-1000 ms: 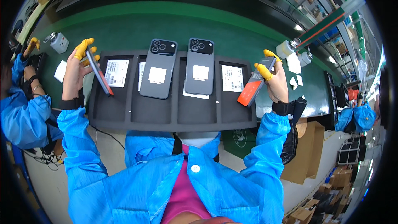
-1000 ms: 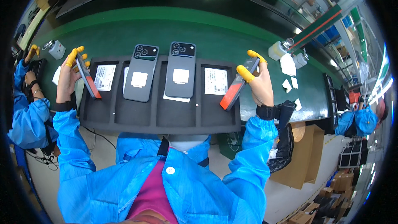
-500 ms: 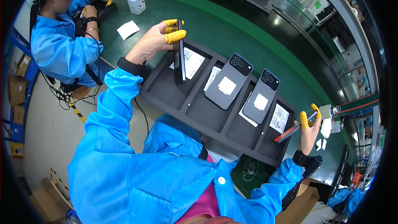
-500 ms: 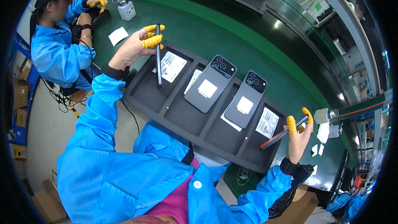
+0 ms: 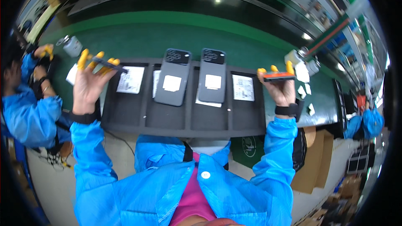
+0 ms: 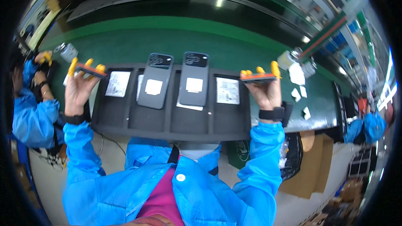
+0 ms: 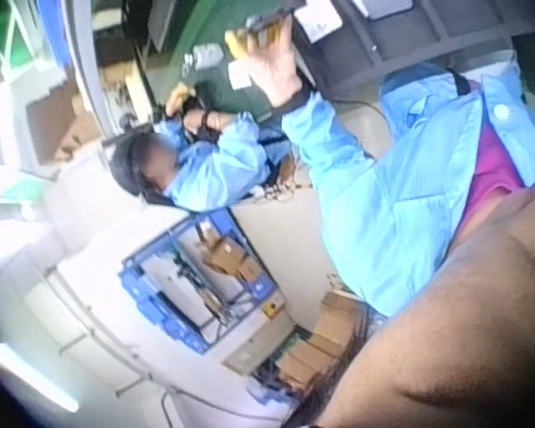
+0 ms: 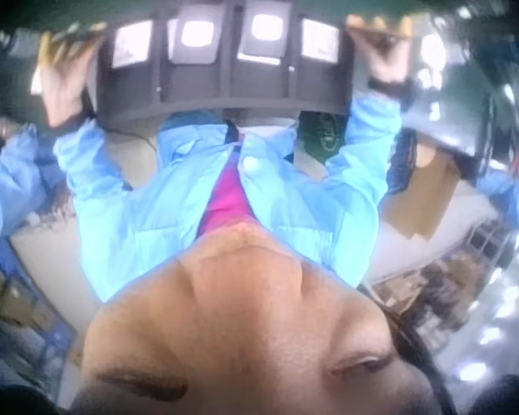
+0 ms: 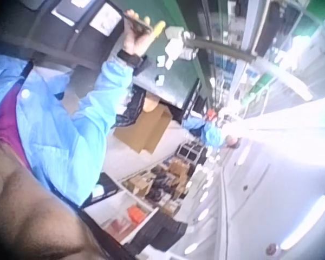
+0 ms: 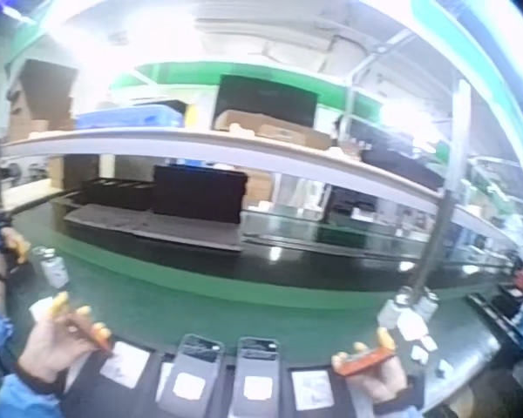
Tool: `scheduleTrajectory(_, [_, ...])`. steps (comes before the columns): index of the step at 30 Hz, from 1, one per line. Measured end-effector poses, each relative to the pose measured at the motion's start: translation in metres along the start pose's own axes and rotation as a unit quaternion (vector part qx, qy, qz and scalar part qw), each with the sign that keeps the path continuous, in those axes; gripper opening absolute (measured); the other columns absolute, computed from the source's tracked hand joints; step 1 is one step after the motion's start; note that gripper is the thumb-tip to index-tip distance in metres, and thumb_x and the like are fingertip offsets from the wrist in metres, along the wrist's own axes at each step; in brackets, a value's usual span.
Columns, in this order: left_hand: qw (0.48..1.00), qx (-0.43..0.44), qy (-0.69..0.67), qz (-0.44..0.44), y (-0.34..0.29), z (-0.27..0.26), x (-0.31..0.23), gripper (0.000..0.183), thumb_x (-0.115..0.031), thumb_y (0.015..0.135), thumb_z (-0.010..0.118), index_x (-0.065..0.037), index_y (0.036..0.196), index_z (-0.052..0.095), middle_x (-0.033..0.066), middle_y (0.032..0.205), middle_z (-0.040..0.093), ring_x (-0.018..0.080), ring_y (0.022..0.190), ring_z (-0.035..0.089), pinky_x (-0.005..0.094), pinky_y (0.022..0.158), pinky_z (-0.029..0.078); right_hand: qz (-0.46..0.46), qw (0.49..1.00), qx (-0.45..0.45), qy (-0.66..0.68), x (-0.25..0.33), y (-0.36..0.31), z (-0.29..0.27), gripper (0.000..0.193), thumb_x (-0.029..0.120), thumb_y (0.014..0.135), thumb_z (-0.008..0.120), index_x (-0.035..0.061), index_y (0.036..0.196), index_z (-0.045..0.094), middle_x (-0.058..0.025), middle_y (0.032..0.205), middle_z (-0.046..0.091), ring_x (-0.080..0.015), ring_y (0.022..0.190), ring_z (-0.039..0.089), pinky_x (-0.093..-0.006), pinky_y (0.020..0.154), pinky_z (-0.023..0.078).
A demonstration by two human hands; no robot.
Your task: Wiping and inspecting smartphone units on an assembly line conveyor.
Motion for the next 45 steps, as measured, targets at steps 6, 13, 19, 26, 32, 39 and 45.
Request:
scheduleTrajectory(6, [0.991, 0.066, -0.100, -0.059, -0.015, 0.003, -0.003, 0.056, -0.037, 0.096, 0.052, 0.008, 0.126, 0.038, 0.0335, 0.127, 0.039, 0.0534, 0.121, 0.042, 0.0605, 0.098, 0.045, 0.035, 0.996, -0.022, 0.077, -0.012, -0.006, -0.008, 0.053, 0.043, 0.088, 0.064, -0.0050, 0.104, 0.049, -0.0284, 0.122, 0.035, -0.0467, 0.113, 0.049, -0.0629, 0.095, 0.046])
scheduleTrajectory(13, [0.986, 0.057, -0.146, -0.055, -0.042, 0.005, 0.014, 0.060, -0.041, 0.097, 0.050, 0.011, 0.125, 0.038, 0.0326, 0.125, 0.041, 0.0524, 0.120, 0.044, 0.0577, 0.098, 0.046, 0.031, 0.990, -0.033, 0.130, -0.015, -0.005, -0.012, 0.062, 0.042, 0.086, 0.068, 0.0053, 0.122, 0.033, -0.0232, 0.126, 0.033, -0.0453, 0.122, 0.039, -0.0621, 0.102, 0.040])
scheduleTrajectory(19, [0.982, 0.035, -0.179, -0.057, -0.057, 0.005, 0.028, 0.061, -0.042, 0.096, 0.049, 0.011, 0.125, 0.040, 0.0316, 0.120, 0.043, 0.0505, 0.120, 0.044, 0.0550, 0.099, 0.047, 0.049, 0.987, -0.018, 0.150, -0.014, -0.005, -0.013, 0.060, 0.042, 0.086, 0.068, 0.0078, 0.123, 0.035, -0.0252, 0.129, 0.033, -0.0469, 0.122, 0.038, -0.0638, 0.103, 0.036])
scheduleTrajectory(26, [0.970, 0.041, -0.219, -0.098, -0.057, 0.010, 0.040, 0.057, -0.037, 0.093, 0.058, 0.010, 0.120, 0.040, 0.0330, 0.119, 0.043, 0.0496, 0.118, 0.046, 0.0537, 0.100, 0.046, 0.047, 0.988, -0.003, 0.148, -0.013, -0.006, -0.008, 0.060, 0.040, 0.087, 0.068, 0.0075, 0.124, 0.034, -0.0255, 0.131, 0.031, -0.0468, 0.125, 0.036, -0.0624, 0.105, 0.035])
scheduleTrajectory(32, [0.967, 0.019, -0.235, -0.097, -0.061, 0.001, 0.043, 0.057, -0.035, 0.092, 0.060, 0.010, 0.120, 0.040, 0.0272, 0.118, 0.047, 0.0471, 0.115, 0.048, 0.0535, 0.101, 0.046, 0.034, 0.996, 0.002, 0.081, -0.017, -0.006, 0.002, 0.052, 0.038, 0.081, 0.074, -0.0047, 0.100, 0.052, -0.0330, 0.125, 0.042, -0.0512, 0.117, 0.045, -0.0626, 0.104, 0.037])
scheduleTrajectory(39, [0.967, 0.019, -0.241, -0.075, -0.053, 0.009, 0.050, 0.063, -0.038, 0.093, 0.056, 0.011, 0.124, 0.031, 0.0338, 0.115, 0.046, 0.0516, 0.111, 0.049, 0.0565, 0.095, 0.050, -0.122, 0.982, 0.100, -0.104, 0.012, -0.030, 0.010, 0.042, 0.041, 0.088, 0.066, 0.0057, 0.108, 0.055, -0.0163, 0.105, 0.060, -0.0354, 0.100, 0.058, -0.0576, 0.092, 0.047])
scheduleTrajectory(45, [0.954, 0.002, -0.286, -0.090, -0.061, 0.012, 0.053, 0.066, -0.043, 0.096, 0.048, 0.011, 0.128, 0.028, 0.0335, 0.119, 0.041, 0.0486, 0.111, 0.051, 0.0493, 0.091, 0.054, -0.322, 0.870, 0.114, -0.357, 0.021, -0.055, 0.047, 0.045, 0.024, 0.092, 0.063, 0.0080, 0.130, 0.043, -0.0087, 0.120, 0.051, -0.0241, 0.099, 0.061, -0.0442, 0.083, 0.057])
Point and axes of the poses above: each hand's wrist, its own y-axis towards the middle knuckle, its own z-axis out of the palm, x = y × z, the point moved 9 cm from there along y, towards the middle knuckle
